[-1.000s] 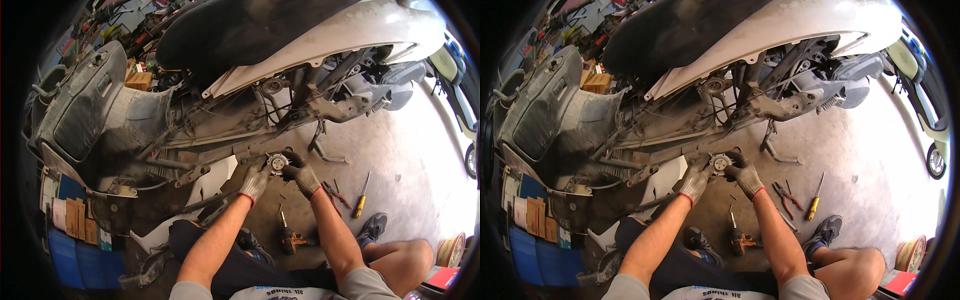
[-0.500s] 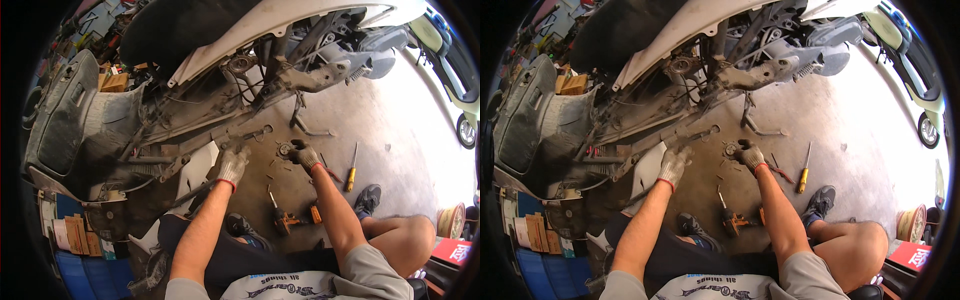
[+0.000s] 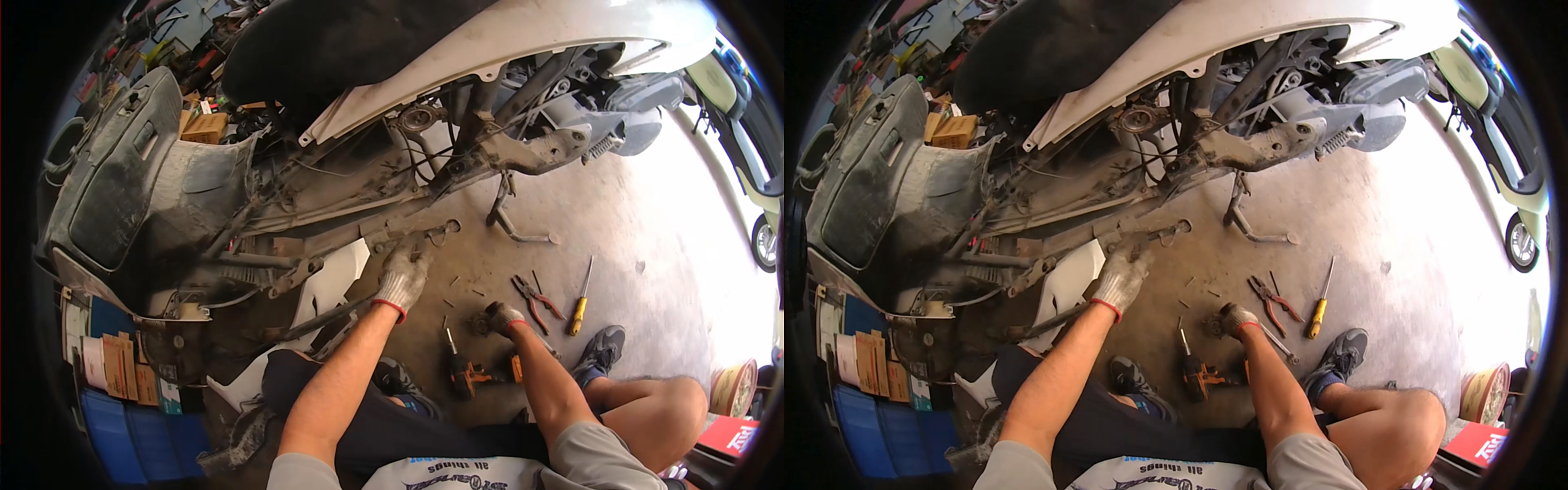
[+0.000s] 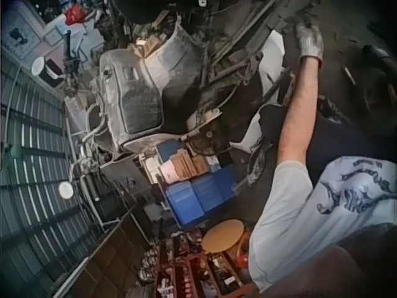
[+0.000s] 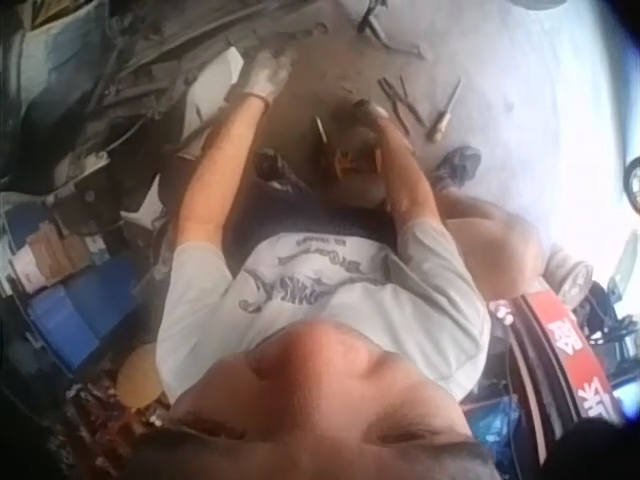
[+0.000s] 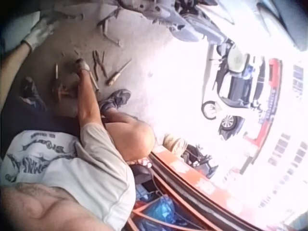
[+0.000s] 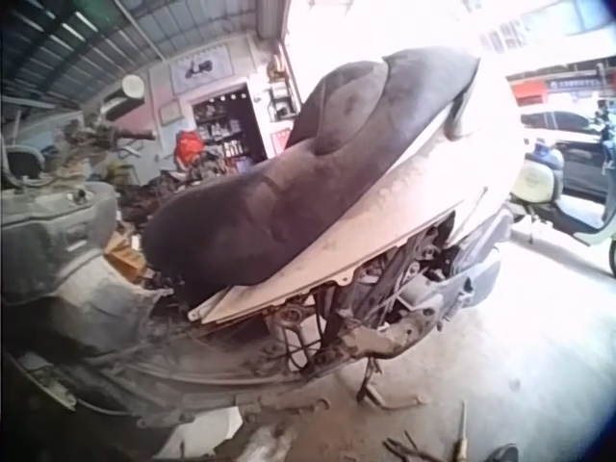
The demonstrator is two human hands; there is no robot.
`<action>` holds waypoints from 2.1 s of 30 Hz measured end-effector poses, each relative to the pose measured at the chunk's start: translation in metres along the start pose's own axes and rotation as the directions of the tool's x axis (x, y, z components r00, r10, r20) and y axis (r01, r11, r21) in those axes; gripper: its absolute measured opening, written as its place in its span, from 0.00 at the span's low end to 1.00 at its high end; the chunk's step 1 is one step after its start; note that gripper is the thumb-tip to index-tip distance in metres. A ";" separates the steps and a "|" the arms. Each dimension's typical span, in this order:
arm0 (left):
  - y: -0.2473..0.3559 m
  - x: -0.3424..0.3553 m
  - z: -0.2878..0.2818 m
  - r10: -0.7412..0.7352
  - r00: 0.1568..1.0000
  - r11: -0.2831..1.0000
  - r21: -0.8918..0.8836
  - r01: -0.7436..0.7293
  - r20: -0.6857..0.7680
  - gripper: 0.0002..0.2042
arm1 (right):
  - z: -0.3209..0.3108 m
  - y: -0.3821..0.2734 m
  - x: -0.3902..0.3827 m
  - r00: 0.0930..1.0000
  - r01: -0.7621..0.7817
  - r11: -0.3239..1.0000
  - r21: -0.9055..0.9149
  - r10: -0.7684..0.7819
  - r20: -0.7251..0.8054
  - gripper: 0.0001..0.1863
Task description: The person is repairing or servicing internal components of a motorcycle.
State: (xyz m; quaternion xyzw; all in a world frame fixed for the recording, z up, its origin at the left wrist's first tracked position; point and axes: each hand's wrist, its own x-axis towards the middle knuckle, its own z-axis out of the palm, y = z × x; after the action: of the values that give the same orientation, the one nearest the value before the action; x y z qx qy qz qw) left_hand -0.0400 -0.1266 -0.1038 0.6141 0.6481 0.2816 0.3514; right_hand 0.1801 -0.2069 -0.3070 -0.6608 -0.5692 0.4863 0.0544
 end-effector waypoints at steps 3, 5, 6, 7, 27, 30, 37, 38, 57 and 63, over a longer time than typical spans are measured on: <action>0.039 -0.002 0.003 0.215 0.976 0.964 0.172 -0.205 -0.041 0.24 | 0.004 0.024 0.007 0.998 0.064 0.992 -0.109 -0.062 0.016 0.28; 0.066 -0.002 -0.012 0.195 0.981 0.961 0.201 -0.191 0.000 0.25 | 0.007 0.018 0.004 0.998 0.061 0.996 -0.069 -0.062 -0.020 0.28; 0.079 0.000 -0.017 0.173 0.984 0.958 0.224 -0.180 0.051 0.25 | 0.007 0.018 0.001 0.997 0.047 0.999 -0.027 -0.049 -0.057 0.27; 0.095 0.003 -0.021 0.179 0.983 0.959 0.214 -0.185 0.048 0.25 | 0.008 0.022 0.000 0.997 0.045 0.998 -0.036 -0.047 -0.064 0.27; 0.148 0.089 -0.026 0.312 0.950 0.711 0.668 -0.220 -0.020 0.33 | -0.042 -0.038 -0.033 0.892 0.030 0.994 0.109 0.022 -0.451 0.18; 0.152 0.089 -0.026 0.289 0.957 0.684 0.704 -0.191 -0.021 0.34 | -0.040 -0.046 -0.036 0.863 0.100 0.988 0.121 -0.025 -0.504 0.17; 0.130 0.114 -0.015 0.311 0.950 0.835 0.481 -0.268 -0.011 0.33 | -0.034 -0.054 -0.030 0.878 0.111 0.986 0.128 -0.037 -0.478 0.18; 0.126 0.118 -0.013 0.326 0.945 0.870 0.398 -0.290 -0.022 0.33 | -0.034 -0.056 -0.030 0.874 0.123 0.983 0.134 -0.044 -0.484 0.17; 0.132 0.082 -0.018 0.338 0.931 0.850 0.381 -0.365 0.137 0.32 | -0.024 -0.041 -0.031 0.884 0.172 0.925 0.338 0.006 -0.467 0.18; 0.139 0.086 -0.027 0.245 0.969 0.796 0.561 -0.226 0.042 0.33 | -0.023 -0.050 -0.037 0.888 0.195 0.919 0.343 -0.017 -0.460 0.18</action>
State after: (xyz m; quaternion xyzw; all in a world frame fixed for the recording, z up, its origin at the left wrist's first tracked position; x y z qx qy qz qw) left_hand 0.0217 -0.0276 0.0135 0.7611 0.6264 0.1299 0.1071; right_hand 0.1655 -0.2087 -0.2422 -0.6988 -0.4718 0.4180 0.3381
